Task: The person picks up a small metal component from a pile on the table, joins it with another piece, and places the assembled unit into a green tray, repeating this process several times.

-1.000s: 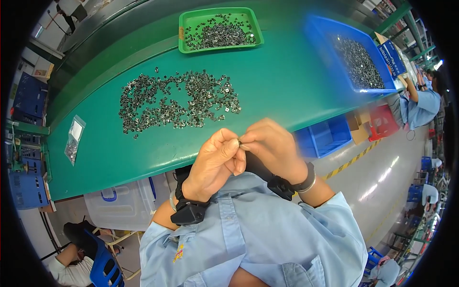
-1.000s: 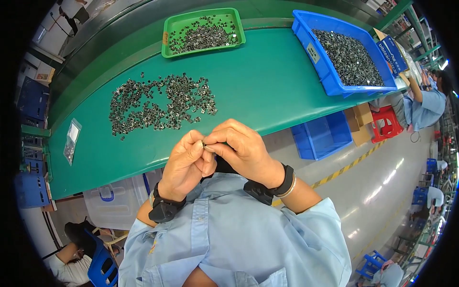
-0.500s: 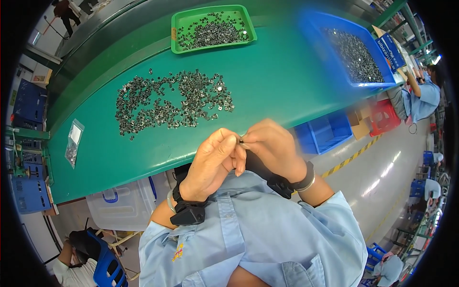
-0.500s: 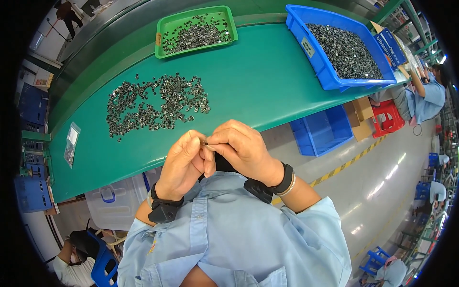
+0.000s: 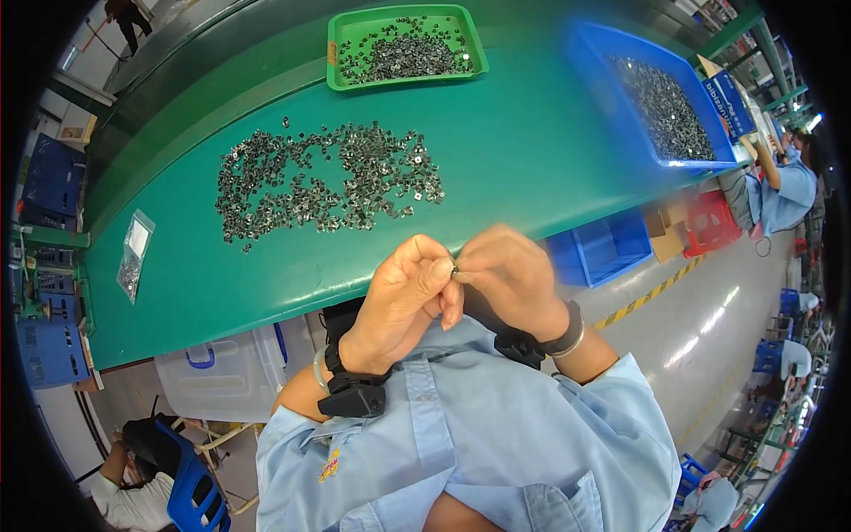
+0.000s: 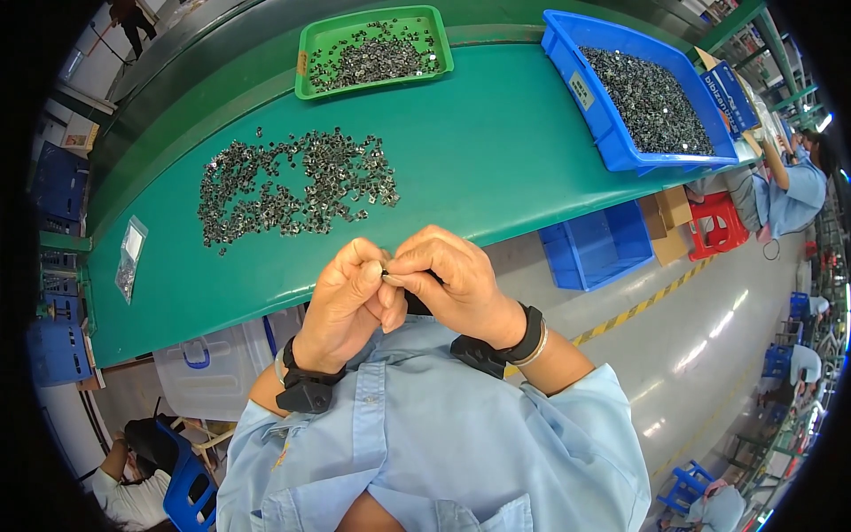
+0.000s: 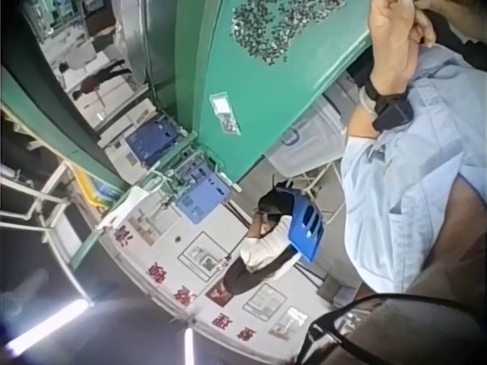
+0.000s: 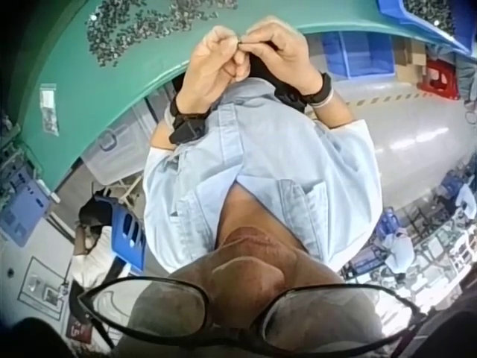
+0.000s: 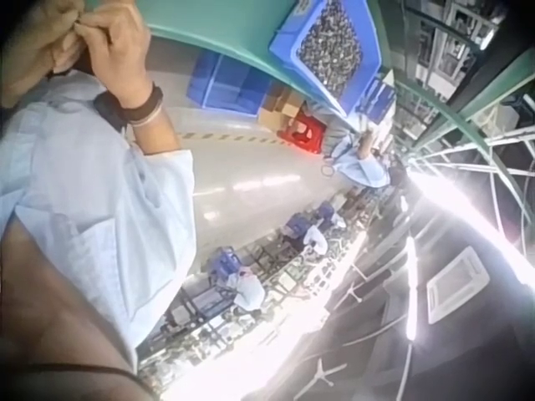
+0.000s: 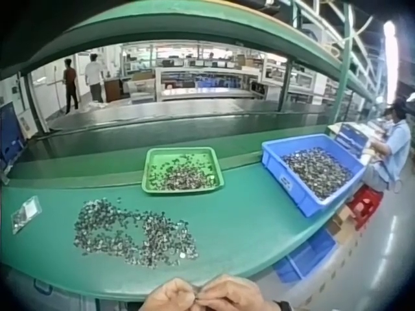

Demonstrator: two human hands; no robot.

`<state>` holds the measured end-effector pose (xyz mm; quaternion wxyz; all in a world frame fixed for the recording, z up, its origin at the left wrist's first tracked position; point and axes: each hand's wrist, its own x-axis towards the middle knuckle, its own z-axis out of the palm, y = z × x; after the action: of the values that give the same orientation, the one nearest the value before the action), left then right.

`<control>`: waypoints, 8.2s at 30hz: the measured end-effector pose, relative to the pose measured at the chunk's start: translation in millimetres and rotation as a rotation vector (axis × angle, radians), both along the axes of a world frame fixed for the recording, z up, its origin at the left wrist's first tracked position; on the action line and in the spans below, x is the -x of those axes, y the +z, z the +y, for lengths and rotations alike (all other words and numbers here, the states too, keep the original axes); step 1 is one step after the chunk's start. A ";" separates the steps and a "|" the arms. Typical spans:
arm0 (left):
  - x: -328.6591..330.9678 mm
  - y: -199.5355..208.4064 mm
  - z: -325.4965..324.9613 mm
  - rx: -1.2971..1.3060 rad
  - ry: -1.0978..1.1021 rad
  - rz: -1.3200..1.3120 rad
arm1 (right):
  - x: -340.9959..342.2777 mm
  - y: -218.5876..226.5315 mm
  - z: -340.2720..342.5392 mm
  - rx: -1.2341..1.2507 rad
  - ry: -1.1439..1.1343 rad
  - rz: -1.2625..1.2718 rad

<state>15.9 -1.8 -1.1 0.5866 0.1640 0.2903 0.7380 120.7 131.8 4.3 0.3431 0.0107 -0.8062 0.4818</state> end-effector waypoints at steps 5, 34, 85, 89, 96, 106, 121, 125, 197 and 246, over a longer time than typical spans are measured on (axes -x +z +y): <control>2.3 5.0 -3.2 0.114 0.056 0.171 | -0.8 -1.7 -0.1 -0.034 0.004 -0.042; 33.6 -7.8 -5.0 -0.028 0.141 0.037 | 141.6 55.0 124.9 0.021 -0.125 -0.318; 16.2 2.1 -3.5 0.138 0.100 0.326 | 17.2 26.1 13.9 -0.471 -0.012 -0.148; 13.3 -0.7 -5.0 0.123 0.118 0.298 | 15.6 16.3 8.8 -0.387 -0.039 -0.047; 12.2 -2.4 -7.7 0.091 0.108 0.202 | 14.4 13.6 3.5 -0.324 -0.053 -0.040; 8.7 -12.2 -5.3 -0.022 0.075 0.066 | 6.9 4.3 -7.6 -0.018 -0.016 -0.073; 1.6 0.9 -2.4 0.010 0.027 0.025 | 1.6 -3.9 -2.2 0.003 -0.028 -0.006; -1.7 -6.1 -1.3 -0.038 -0.005 -0.110 | 1.9 -4.7 -3.8 0.027 -0.021 0.020; 14.9 -0.6 -1.3 0.097 0.044 0.124 | 16.5 16.8 18.5 -0.369 -0.046 -0.073; 14.2 -13.2 -4.4 -0.011 -0.042 0.019 | 6.9 -4.7 -2.2 -0.008 0.039 -0.045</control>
<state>1.7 -6.3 -14.3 0.5982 0.1803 0.2881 0.7257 113.8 129.6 -0.5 0.3154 0.0169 -0.8154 0.4852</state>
